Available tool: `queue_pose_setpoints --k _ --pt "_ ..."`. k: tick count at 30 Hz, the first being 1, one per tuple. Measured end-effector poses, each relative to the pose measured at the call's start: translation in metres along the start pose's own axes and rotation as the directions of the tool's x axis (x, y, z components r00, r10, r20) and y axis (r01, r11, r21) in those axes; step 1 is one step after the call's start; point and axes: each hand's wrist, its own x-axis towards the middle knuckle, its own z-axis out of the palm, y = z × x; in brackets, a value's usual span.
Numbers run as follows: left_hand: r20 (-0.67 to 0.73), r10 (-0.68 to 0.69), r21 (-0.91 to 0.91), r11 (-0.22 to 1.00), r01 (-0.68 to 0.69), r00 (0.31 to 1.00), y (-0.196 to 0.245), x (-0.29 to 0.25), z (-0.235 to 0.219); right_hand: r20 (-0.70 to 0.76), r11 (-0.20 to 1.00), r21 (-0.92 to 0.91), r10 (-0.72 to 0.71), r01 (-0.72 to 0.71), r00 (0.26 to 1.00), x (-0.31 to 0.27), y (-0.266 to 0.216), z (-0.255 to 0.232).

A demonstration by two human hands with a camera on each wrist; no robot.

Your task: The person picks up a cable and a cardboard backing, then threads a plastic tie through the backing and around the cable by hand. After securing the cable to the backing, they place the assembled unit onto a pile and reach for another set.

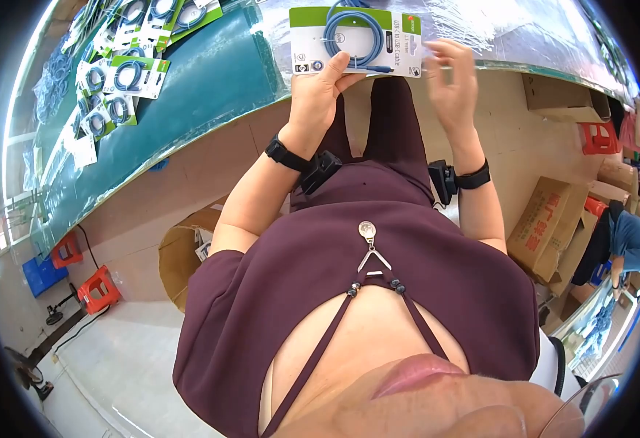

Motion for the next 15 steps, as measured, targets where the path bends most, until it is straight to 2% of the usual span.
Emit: queue_pose_setpoints --k 1,2,5,6,9,13,15 --pt "0.025 -0.012 0.0 1.0 0.012 1.0 -0.001 -0.003 0.002 0.043 0.949 -0.136 -0.282 0.285 0.958 0.0 -0.006 -0.007" --pt "0.034 -0.009 -0.001 1.0 0.009 0.999 -0.002 -0.003 0.002 0.038 0.947 -0.143 -0.286 0.288 0.958 0.002 -0.008 -0.006" --pt "0.092 -0.057 -0.031 0.998 0.06 0.994 0.0 -0.015 0.011 0.305 0.924 -0.17 -0.28 0.341 0.91 0.002 -0.023 -0.007" --pt "0.101 -0.049 -0.031 0.998 0.052 0.994 -0.001 -0.018 0.013 0.3 0.921 -0.176 -0.287 0.348 0.91 -0.001 -0.023 -0.007" --pt "0.129 0.038 -0.142 0.99 -0.019 0.991 -0.008 -0.03 0.019 0.262 0.95 -0.026 -0.295 0.312 0.919 -0.014 -0.021 -0.005" --pt "0.1 0.028 -0.024 0.999 -0.026 0.995 -0.026 -0.041 0.008 0.189 0.964 -0.053 -0.248 0.262 0.95 -0.032 -0.046 -0.009" --pt "0.136 0.007 -0.059 0.998 0.001 0.991 -0.023 -0.047 0.01 0.186 0.95 -0.067 -0.289 0.305 0.939 -0.034 -0.05 -0.016"
